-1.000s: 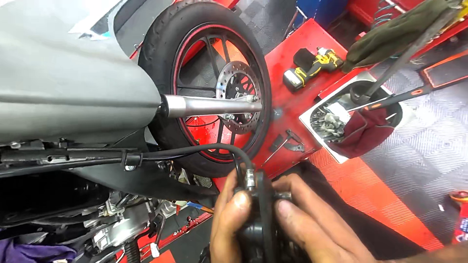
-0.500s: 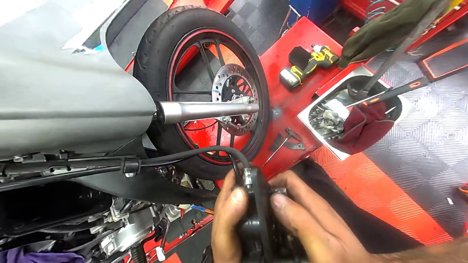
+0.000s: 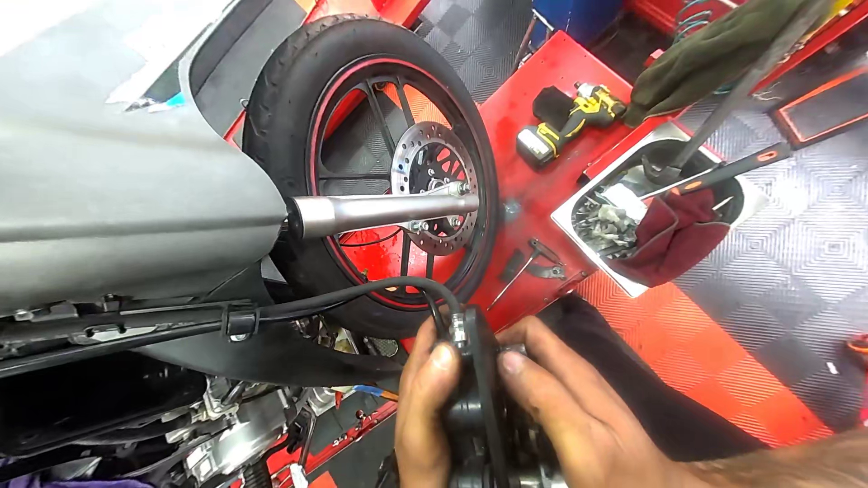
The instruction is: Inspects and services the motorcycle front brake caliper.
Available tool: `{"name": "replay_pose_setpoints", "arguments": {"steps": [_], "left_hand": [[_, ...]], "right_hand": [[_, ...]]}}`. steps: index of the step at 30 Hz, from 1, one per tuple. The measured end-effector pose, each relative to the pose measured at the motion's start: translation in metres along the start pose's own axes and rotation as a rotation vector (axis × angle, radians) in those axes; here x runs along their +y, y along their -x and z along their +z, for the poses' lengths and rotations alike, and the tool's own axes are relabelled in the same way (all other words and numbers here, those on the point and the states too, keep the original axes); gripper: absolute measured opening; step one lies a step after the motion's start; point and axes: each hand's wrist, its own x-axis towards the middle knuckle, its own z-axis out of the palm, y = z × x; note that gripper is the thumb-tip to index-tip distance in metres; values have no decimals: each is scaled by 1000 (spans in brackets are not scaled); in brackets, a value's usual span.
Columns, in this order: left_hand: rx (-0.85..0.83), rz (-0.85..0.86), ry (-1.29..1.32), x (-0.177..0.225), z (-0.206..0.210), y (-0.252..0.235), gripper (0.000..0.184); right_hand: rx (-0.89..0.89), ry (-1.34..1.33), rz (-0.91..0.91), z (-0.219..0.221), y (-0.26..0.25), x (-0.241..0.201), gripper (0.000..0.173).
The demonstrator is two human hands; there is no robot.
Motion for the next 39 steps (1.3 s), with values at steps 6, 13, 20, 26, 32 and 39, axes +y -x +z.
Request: {"name": "replay_pose_setpoints", "arguments": {"steps": [6, 13, 20, 26, 32, 39], "left_hand": [[37, -7, -44, -2, 0, -2, 49], [43, 13, -68, -5, -2, -4, 47], [64, -69, 8, -2, 2, -12, 53], [158, -39, -140, -16, 6, -8, 68], [53, 119, -74, -18, 24, -5, 48], [-89, 194, 135, -12, 26, -8, 42]], "right_hand": [[0, -7, 22, -2, -3, 1, 32], [10, -22, 35, -1, -5, 3, 31], [30, -110, 135, -1, -12, 0, 36], [168, -235, 345, -12, -7, 6, 39], [302, -344, 404, -26, 5, 0, 47], [-123, 219, -341, -70, 39, 9, 38]]}}
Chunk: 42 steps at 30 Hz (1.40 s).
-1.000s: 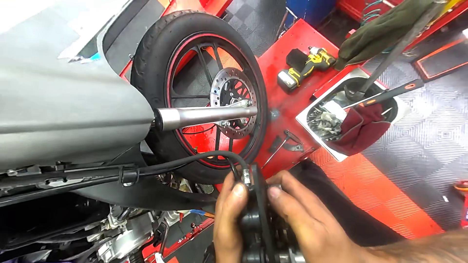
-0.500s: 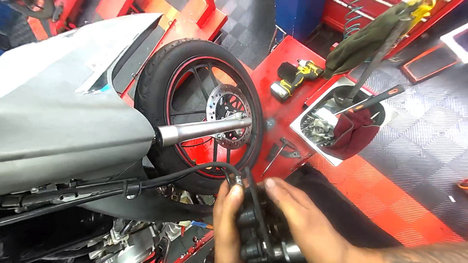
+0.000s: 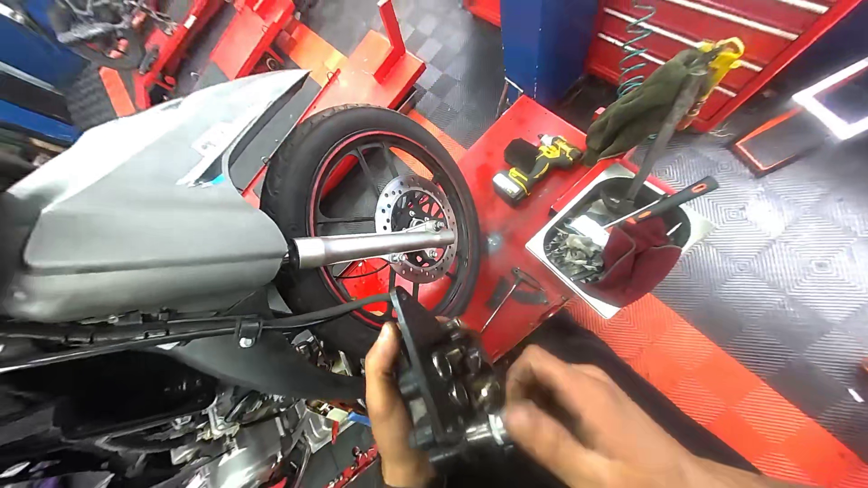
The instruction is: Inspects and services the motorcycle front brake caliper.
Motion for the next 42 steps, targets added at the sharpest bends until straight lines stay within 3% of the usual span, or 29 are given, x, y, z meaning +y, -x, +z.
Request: {"name": "replay_pose_setpoints", "arguments": {"steps": [3, 7, 11, 16, 27, 30, 33, 36, 38, 42], "left_hand": [[19, 22, 17, 2, -2, 1, 41], [-40, 41, 35, 4, -11, 3, 45], [-60, 102, 87, 13, 12, 5, 33], [-63, 26, 170, 3, -2, 3, 46], [-32, 21, 161, 0, -3, 0, 46], [-32, 0, 172, 2, -4, 1, 45], [-21, -4, 149, 3, -5, 3, 44], [9, 5, 151, 10, -5, 6, 38], [9, 38, 147, 21, 5, 10, 28], [-65, 5, 196, 25, 7, 17, 25]], "right_hand": [[-121, -65, -98, -17, 6, -8, 28], [18, -243, -171, -43, 10, -7, 18], [124, -294, -213, -49, -6, 1, 14], [99, -144, -309, -30, -23, 10, 15], [-116, 23, -450, -24, -39, 18, 30], [-15, -133, -321, -16, -48, 14, 42], [139, -343, 85, 1, -65, -6, 51], [5, -503, 388, 6, -88, -25, 51], [-97, -453, 440, 12, -91, -34, 54], [-150, -272, 398, 20, -89, -42, 48]]}}
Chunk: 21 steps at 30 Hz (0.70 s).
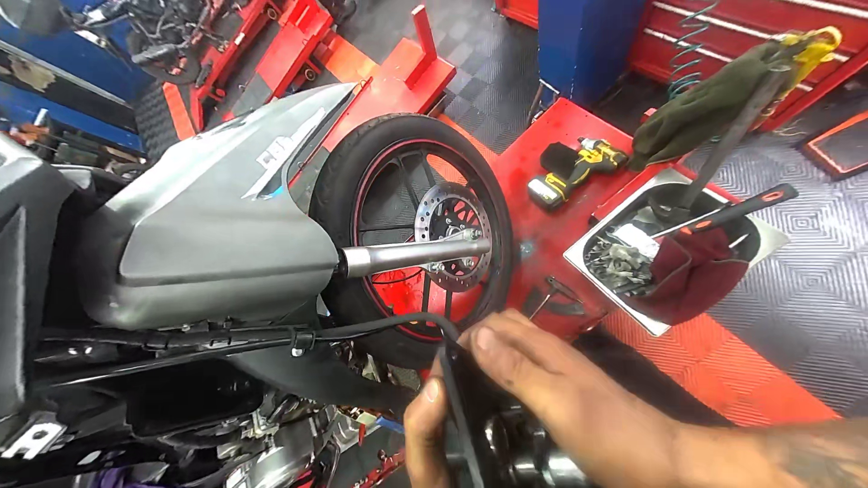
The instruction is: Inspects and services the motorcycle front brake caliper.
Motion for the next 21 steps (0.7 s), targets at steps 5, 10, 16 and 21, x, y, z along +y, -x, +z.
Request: {"name": "replay_pose_setpoints", "arguments": {"steps": [5, 10, 16, 21], "left_hand": [[42, -115, -104, 4, -6, 7, 26], [2, -177, -137, 16, 0, 5, 34], [261, -337, -325, 23, 10, -11, 48], [-33, -224, -308, 10, -44, 3, 59]], "right_hand": [[-40, 123, -130, 4, 2, 16, 51], [41, 126, -209, 15, 9, 18, 53], [106, 139, -265, 26, 11, 20, 50], [141, 127, -296, 28, 10, 21, 48]]}}
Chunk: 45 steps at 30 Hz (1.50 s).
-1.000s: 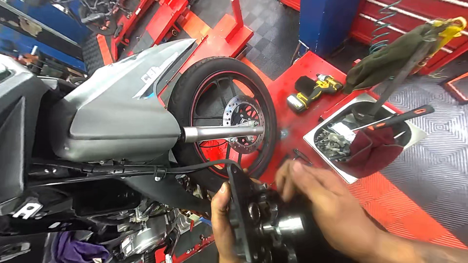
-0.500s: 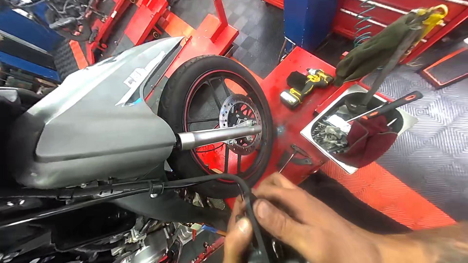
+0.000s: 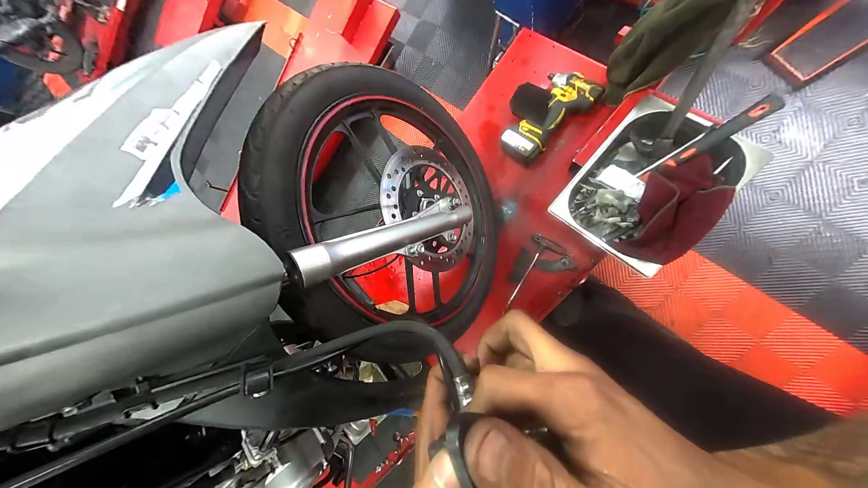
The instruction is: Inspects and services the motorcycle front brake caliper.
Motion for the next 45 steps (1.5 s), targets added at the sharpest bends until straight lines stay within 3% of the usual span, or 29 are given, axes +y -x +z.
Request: {"name": "replay_pose_setpoints", "arguments": {"steps": [5, 7, 11, 13, 16, 20, 23, 28, 33, 45], "left_hand": [[2, -15, 15, 0, 0, 1, 55], [42, -51, 7, 14, 18, -2, 53], [19, 14, 134, 28, 35, -12, 26], [-9, 80, 260, 21, 32, -21, 26], [58, 94, 301, 23, 41, -21, 24], [88, 85, 270, 9, 21, -22, 44], [65, 95, 295, 1, 20, -24, 49], [23, 103, 341, 0, 10, -22, 48], [61, 115, 353, 4, 25, -21, 41], [43, 48, 458, -3, 27, -20, 48]], "right_hand": [[13, 5, -32, 1, -1, 4, 48], [15, 4, -40, 1, -1, 7, 48], [47, -26, 151, -6, -16, 0, 50], [144, -50, 191, -12, -21, -5, 49], [293, 79, -168, -24, -6, 6, 42], [78, 369, -588, -48, 27, 29, 38], [-20, 361, -632, -60, 31, 31, 22], [109, 207, -644, -99, 44, 16, 14], [187, 199, -754, -73, 12, 8, 15], [-98, 265, -856, -78, -2, 25, 18]]}}
